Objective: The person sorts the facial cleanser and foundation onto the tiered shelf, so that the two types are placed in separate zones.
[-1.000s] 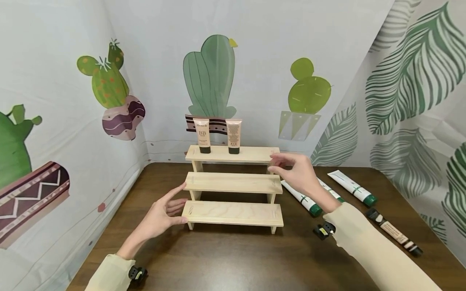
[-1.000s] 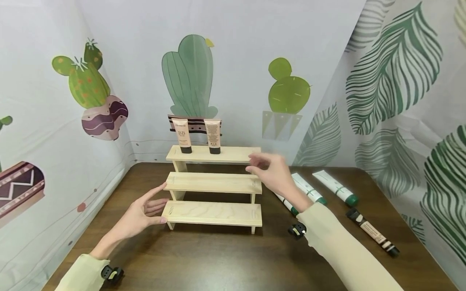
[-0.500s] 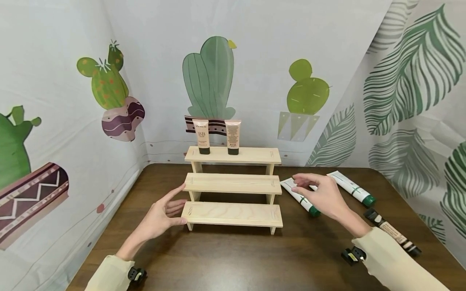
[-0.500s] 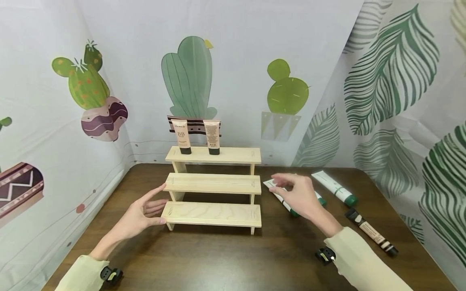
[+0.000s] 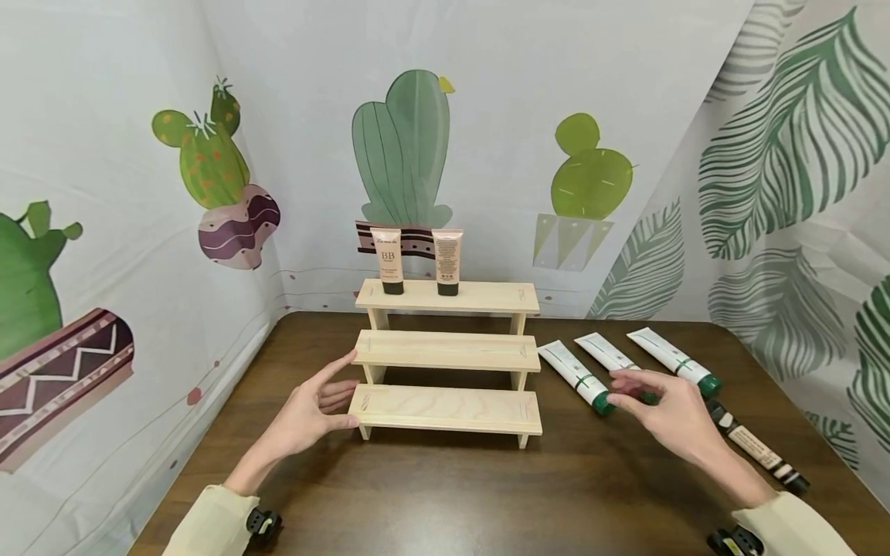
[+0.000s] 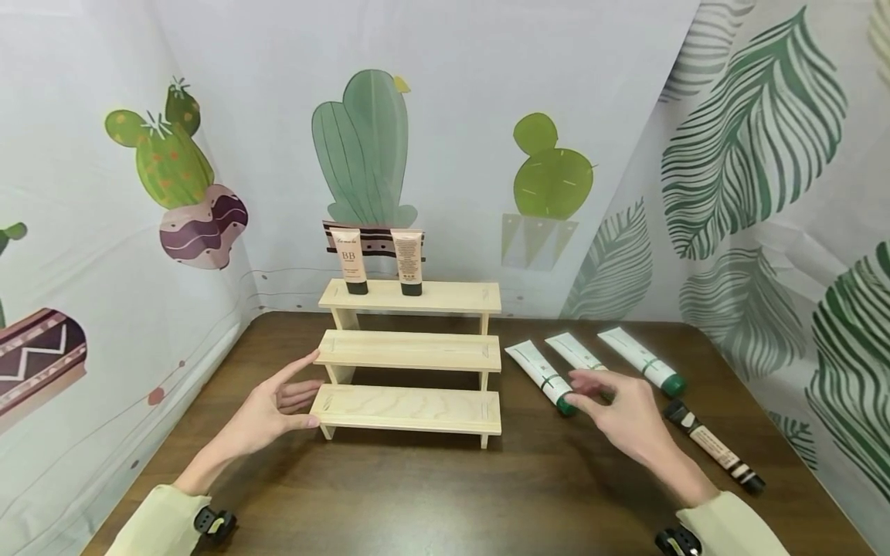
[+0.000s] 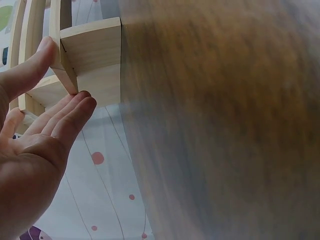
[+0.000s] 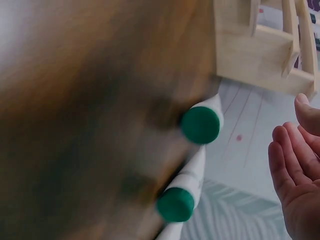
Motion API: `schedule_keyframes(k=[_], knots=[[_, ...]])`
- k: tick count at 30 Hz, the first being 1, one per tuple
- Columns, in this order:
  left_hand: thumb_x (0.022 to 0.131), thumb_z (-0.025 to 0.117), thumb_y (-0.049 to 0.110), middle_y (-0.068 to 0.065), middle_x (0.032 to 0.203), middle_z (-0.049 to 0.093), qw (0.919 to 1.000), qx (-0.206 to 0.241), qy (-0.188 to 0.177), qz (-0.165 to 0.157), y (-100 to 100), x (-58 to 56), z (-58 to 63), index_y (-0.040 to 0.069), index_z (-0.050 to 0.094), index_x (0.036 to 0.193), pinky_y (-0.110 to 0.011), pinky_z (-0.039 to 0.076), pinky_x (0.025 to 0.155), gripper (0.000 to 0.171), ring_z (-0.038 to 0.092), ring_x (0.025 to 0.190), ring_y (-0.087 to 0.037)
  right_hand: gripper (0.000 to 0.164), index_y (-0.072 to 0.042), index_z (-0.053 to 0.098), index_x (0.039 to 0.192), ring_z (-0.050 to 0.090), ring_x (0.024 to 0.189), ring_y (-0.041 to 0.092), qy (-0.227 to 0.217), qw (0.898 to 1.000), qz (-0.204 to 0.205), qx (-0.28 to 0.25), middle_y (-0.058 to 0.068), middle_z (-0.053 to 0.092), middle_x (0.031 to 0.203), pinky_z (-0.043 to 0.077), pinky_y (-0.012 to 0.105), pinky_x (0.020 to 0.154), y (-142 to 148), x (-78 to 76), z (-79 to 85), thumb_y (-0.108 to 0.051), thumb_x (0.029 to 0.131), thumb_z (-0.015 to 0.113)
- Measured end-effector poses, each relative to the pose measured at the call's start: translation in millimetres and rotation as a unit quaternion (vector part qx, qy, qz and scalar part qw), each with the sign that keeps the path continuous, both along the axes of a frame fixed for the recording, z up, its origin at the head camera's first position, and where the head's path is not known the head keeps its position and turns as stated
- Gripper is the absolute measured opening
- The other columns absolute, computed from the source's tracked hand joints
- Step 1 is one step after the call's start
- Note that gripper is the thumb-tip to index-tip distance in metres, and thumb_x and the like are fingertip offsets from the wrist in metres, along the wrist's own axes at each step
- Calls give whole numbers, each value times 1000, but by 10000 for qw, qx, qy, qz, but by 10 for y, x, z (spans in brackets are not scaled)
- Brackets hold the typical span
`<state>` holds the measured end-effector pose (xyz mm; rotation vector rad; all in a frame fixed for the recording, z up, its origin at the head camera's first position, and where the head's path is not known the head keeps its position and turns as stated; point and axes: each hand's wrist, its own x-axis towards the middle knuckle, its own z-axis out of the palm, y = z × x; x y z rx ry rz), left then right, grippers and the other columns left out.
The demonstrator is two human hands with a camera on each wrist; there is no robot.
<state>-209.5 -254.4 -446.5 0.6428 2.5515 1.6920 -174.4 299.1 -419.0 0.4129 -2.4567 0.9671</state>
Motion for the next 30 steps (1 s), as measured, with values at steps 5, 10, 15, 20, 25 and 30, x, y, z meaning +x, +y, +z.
schedule_keyframes(k=[5, 10, 15, 20, 25, 30], knots=[[77, 87, -14, -38, 143, 54, 10000, -2, 20, -25, 7, -21, 11, 18, 38, 165, -44, 55, 104, 105, 58, 132, -45, 37, -6, 80, 114, 70, 80, -2, 27, 9998, -179, 48, 0, 79, 91, 51, 12, 63, 213, 106, -86, -8, 79, 94], [78, 87, -13, -39, 143, 53, 10000, 13, -31, -7, 12, -22, 31, 18, 38, 165, -48, 53, 105, 105, 57, 132, -45, 36, -7, 80, 111, 69, 80, -3, -22, 9994, -278, 184, -1, 78, 88, 51, 10, 67, 422, 190, -134, -8, 78, 94], [78, 87, -12, -38, 142, 55, 10000, 7, -57, 21, 3, -17, 3, 19, 38, 165, -48, 53, 105, 105, 57, 132, -45, 33, -12, 80, 110, 68, 75, 0, -220, 9987, -283, 354, -8, 76, 86, 49, 10, 63, 663, 268, -149, -9, 80, 93], [78, 87, -12, -38, 143, 54, 10000, 23, -36, 8, -4, -11, -3, 18, 38, 165, -46, 54, 105, 105, 57, 133, -45, 31, -10, 79, 109, 66, 72, 1, -459, 9966, -381, 571, -13, 74, 84, 50, 10, 61, 923, 341, -164, -11, 81, 93], [78, 87, -12, -38, 142, 54, 10000, -2, -36, 22, -4, 3, 3, 18, 38, 165, -42, 55, 104, 105, 58, 132, -45, 37, -5, 78, 114, 63, 72, -3, -810, 9902, -640, 945, -10, 73, 84, 50, 13, 59, 1197, 407, -183, -16, 82, 92], [78, 87, -13, -38, 142, 55, 10000, 13, -53, -32, 4, -1, 13, 17, 37, 165, -45, 54, 105, 105, 57, 132, -46, 46, 0, 75, 120, 60, 70, -6, -1333, 9770, -1015, 1318, -5, 73, 86, 48, 20, 54, 1495, 454, -175, -23, 84, 92]])
